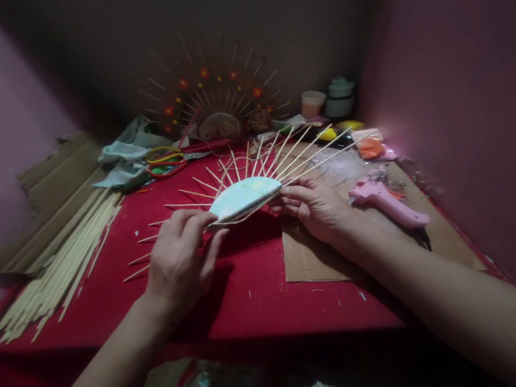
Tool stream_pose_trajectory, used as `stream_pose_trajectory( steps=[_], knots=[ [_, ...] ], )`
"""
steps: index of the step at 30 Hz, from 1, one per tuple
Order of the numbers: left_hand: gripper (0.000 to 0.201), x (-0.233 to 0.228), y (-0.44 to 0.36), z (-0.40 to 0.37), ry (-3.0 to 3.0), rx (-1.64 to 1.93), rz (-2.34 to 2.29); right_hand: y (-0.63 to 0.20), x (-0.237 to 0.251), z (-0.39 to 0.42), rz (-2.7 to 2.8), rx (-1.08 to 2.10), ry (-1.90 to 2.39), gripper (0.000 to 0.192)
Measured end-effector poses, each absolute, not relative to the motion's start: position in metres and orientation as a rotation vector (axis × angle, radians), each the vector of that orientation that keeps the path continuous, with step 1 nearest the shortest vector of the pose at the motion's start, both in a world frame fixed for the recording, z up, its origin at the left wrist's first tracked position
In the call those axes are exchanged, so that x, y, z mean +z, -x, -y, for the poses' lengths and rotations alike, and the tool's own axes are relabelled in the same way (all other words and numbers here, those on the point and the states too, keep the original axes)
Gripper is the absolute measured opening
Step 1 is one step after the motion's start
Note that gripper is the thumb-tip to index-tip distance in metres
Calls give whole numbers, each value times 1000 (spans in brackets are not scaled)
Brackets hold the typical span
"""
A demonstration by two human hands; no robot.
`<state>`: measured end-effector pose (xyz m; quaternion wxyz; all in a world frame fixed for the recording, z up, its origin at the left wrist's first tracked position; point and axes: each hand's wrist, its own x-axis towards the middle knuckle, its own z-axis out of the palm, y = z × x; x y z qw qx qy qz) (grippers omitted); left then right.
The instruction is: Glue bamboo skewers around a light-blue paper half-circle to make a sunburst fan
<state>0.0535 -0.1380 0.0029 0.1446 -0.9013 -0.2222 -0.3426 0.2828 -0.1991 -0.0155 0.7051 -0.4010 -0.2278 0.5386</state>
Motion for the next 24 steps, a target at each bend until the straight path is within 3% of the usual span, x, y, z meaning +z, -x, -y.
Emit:
stream_pose_trajectory(
  steps=[5,11,24],
  knots=[
    [16,2,-52,134,2613,-944,660,-284,-16,200,499,1186,899,23],
    [1,3,-52,129,2722,-952,716,-285,-17,201,548,1177,921,18],
    [11,0,-40,150,2654,-894,911,-283,-17,201,575,1144,920,17]
  ],
)
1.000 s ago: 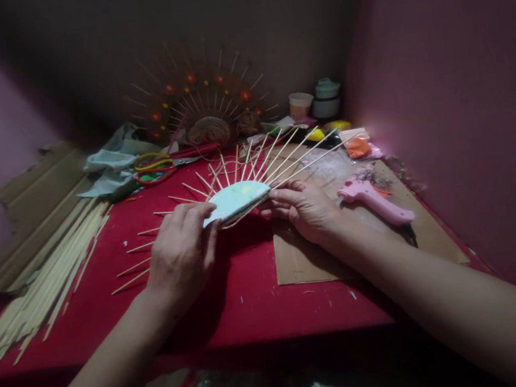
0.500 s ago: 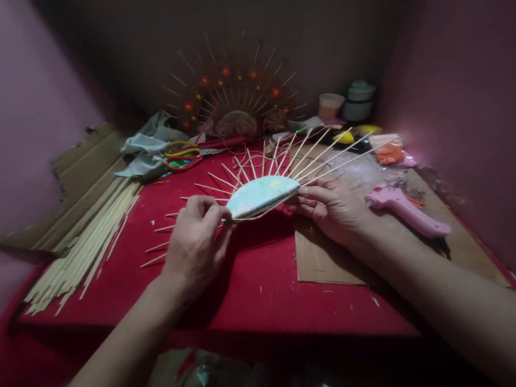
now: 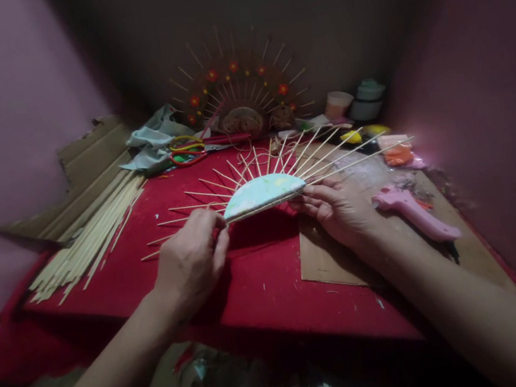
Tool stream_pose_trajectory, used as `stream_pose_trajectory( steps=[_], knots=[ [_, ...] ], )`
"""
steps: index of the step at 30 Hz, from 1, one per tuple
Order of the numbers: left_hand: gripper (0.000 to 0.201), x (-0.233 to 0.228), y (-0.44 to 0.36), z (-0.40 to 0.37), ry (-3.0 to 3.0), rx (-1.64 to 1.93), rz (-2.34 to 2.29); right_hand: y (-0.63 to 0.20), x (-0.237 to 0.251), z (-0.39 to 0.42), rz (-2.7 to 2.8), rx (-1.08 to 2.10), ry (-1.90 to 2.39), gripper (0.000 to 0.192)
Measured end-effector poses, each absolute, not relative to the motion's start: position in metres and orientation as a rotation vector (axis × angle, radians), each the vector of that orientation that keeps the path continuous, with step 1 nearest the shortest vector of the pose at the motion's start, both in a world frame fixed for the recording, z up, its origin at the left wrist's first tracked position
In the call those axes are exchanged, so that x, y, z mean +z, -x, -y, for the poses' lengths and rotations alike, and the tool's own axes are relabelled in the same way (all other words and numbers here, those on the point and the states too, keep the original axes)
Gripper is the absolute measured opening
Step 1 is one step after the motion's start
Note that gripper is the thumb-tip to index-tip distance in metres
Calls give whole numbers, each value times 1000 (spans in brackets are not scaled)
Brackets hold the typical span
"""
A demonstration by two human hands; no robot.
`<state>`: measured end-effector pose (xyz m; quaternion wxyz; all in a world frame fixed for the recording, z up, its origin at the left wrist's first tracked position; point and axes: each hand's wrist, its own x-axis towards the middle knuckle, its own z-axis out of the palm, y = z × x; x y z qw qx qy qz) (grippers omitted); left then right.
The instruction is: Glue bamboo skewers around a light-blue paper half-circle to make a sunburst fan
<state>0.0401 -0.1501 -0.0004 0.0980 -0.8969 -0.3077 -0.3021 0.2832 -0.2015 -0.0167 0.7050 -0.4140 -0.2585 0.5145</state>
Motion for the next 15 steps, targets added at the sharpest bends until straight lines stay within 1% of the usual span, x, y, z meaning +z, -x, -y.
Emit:
stream_pose_trajectory(
  steps=[3,8,12,15],
  knots=[
    [10,-1,-39,151,2702,-971,1002,-282,-16,202,580,1145,913,16],
    [11,6,-36,147,2943,-1048,1308,-281,-15,203,587,1139,905,16],
    [17,13,-34,143,3048,-1137,1554,-281,-14,204,586,1137,909,18],
    [25,13,-33,140,3098,-1155,1630,-281,-14,204,592,1144,909,18]
  ],
)
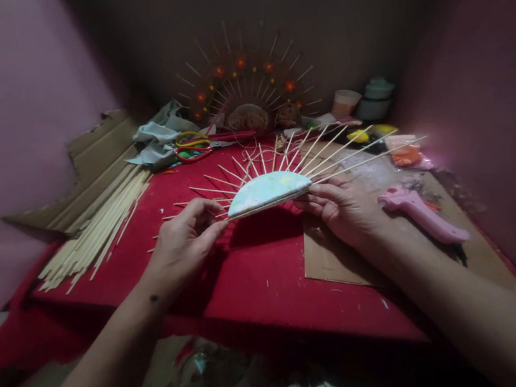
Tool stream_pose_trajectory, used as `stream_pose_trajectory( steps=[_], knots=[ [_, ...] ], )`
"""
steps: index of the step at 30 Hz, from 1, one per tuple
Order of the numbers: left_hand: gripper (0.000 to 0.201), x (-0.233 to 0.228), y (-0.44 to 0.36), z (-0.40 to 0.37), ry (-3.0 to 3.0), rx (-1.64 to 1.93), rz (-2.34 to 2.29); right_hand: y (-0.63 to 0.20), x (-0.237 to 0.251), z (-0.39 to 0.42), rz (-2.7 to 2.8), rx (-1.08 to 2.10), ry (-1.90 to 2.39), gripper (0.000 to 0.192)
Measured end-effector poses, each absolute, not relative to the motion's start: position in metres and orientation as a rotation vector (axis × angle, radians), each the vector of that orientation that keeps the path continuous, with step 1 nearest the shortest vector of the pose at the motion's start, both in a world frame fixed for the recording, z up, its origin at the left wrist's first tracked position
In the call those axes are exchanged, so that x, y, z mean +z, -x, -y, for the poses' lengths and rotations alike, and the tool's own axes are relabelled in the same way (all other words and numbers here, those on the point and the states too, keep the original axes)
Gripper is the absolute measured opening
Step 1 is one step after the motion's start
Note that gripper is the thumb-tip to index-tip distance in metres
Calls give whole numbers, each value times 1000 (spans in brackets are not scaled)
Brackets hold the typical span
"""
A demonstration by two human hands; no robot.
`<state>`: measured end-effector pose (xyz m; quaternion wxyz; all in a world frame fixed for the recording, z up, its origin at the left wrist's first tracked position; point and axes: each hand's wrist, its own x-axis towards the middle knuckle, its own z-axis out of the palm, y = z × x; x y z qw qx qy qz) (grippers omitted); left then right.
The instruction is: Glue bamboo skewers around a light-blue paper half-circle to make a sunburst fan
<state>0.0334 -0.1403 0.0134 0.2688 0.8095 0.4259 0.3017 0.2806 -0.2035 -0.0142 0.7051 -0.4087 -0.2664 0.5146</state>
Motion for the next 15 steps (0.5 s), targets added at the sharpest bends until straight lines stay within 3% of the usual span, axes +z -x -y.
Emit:
stream_pose_trajectory(
  steps=[15],
  knots=[
    [34,18,-39,128,-2259,655,-1194,-280,-12,205,563,1158,857,12]
  ],
)
